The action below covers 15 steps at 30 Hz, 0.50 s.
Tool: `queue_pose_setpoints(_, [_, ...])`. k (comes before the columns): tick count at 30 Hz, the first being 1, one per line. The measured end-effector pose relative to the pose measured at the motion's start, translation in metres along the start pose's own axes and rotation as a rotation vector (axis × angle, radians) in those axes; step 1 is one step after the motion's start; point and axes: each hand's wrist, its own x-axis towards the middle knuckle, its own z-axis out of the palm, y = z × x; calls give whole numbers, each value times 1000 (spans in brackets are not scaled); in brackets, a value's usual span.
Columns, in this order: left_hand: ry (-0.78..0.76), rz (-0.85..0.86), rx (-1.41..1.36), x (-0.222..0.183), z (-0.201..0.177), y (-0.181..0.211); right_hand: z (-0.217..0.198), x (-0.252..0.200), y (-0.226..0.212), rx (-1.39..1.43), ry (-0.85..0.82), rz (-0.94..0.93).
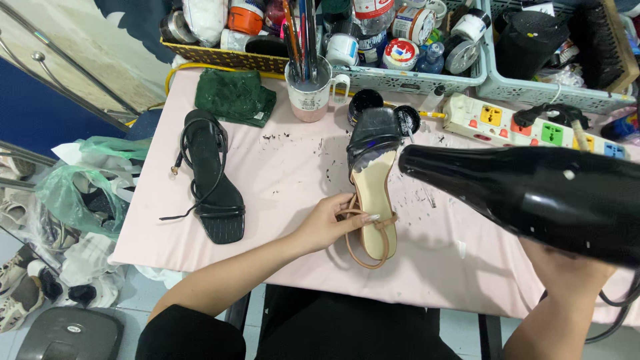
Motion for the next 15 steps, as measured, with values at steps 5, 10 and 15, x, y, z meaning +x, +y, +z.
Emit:
queue_pose_setpoints(5, [29, -25, 150, -1, 7, 17, -6, -22, 22, 54, -4, -50])
queue_pose_setpoints(10, [23, -31, 140, 1, 14, 25, -8, -42, 37, -98, -9, -18])
queue_pose_setpoints(15, [-5, -7, 92, 4, 15, 26, -4, -47, 51, 402, -16, 153])
